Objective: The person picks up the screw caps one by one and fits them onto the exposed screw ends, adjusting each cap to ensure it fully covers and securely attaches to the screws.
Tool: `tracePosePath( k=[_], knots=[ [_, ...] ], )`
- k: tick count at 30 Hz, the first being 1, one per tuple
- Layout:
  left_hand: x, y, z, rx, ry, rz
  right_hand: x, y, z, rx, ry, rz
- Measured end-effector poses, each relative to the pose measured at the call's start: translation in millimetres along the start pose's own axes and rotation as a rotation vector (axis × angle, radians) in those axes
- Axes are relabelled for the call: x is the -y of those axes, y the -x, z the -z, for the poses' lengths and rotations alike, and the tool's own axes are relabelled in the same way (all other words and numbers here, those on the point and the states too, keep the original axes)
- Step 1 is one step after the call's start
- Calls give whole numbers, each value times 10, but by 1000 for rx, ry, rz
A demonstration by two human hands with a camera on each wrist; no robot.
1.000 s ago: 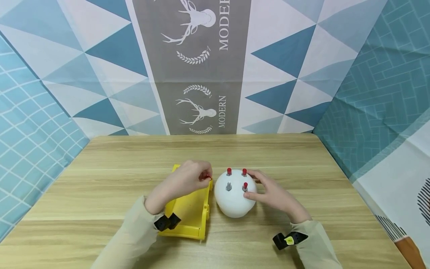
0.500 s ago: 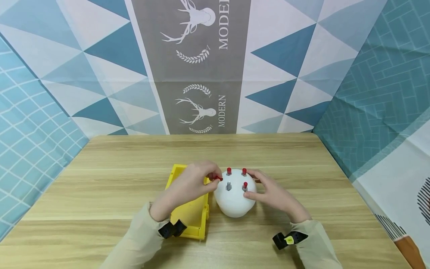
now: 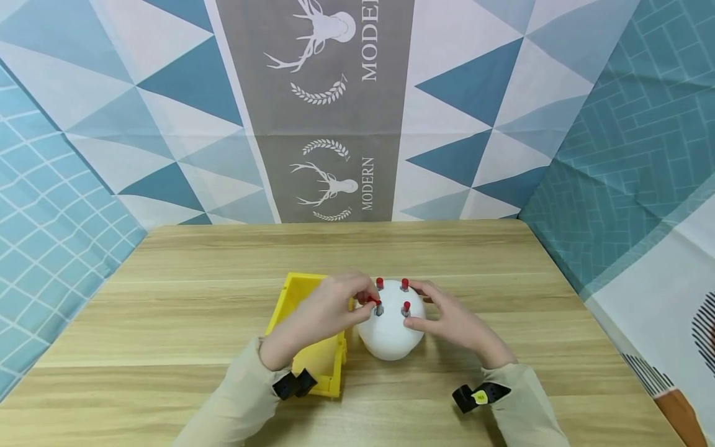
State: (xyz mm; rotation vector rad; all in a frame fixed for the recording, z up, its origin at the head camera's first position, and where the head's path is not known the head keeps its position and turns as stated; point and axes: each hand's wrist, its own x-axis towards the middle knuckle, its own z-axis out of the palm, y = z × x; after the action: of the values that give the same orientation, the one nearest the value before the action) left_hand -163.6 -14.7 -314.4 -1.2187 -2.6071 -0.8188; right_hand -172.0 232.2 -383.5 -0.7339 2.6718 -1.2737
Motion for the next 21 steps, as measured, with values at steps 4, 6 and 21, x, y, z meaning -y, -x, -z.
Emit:
tracePosePath(
  k=[4, 6, 21],
  knots=[
    [-8, -17, -26, -6, -20, -6, -1, 0, 4, 1, 1, -2],
    [-12, -26, -37, -10, -35, -7, 5, 4, 7, 0, 1, -2],
    [-85, -55, -64, -26, -137, -43, 23, 4, 6, 1, 8, -2]
  ],
)
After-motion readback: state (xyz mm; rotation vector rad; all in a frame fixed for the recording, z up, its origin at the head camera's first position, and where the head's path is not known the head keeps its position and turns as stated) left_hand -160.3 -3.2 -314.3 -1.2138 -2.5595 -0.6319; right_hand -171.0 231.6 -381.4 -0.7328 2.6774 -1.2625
